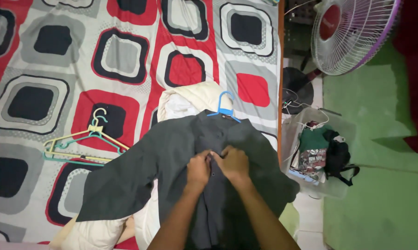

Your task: The person places shirts on hangers, buttons them, and hangs them in a wardrobe. They handle a light blue shirt, a grey striped shirt, and a dark shirt, buttoning each before placing them on a rod inside a wooden wardrobe.

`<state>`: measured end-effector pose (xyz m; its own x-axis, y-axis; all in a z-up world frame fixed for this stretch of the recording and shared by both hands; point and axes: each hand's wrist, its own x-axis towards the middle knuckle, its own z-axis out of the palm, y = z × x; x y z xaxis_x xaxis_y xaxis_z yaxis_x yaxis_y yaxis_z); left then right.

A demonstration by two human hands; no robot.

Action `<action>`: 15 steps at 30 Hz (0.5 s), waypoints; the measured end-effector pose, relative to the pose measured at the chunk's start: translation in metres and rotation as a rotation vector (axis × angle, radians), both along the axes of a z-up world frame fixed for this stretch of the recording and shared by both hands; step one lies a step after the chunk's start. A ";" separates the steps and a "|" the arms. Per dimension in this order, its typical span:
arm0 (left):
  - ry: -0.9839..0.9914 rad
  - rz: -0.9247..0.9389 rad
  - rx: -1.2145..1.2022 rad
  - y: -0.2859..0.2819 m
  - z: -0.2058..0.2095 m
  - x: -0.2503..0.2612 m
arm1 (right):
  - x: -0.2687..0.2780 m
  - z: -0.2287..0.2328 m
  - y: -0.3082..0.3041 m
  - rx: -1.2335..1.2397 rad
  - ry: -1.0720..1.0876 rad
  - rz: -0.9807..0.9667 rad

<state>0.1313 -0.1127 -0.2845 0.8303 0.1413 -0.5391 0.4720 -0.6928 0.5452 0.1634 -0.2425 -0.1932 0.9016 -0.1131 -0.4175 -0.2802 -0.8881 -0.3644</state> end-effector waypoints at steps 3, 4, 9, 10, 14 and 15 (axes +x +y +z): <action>0.078 -0.166 -0.014 -0.004 0.058 0.004 | 0.007 -0.033 -0.005 -0.134 0.165 0.044; 0.081 -0.165 -0.016 -0.008 0.048 0.003 | 0.007 -0.045 -0.007 -0.136 0.168 0.046; 0.101 -0.324 0.109 -0.023 0.006 -0.001 | 0.009 -0.054 -0.012 -0.196 0.337 0.016; 0.106 -0.327 0.108 -0.023 0.007 -0.002 | 0.010 -0.051 -0.012 -0.196 0.342 0.014; -0.086 -0.421 0.252 -0.024 -0.023 -0.005 | 0.006 -0.048 -0.015 -0.066 0.328 -0.112; -0.156 -0.440 0.297 -0.024 -0.038 -0.006 | 0.002 -0.049 -0.016 -0.019 0.288 -0.141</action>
<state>0.1252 -0.1367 -0.3221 0.9123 -0.1098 -0.3944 0.0321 -0.9412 0.3365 0.1656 -0.2582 -0.2422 0.7218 -0.2389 -0.6496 -0.4903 -0.8389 -0.2362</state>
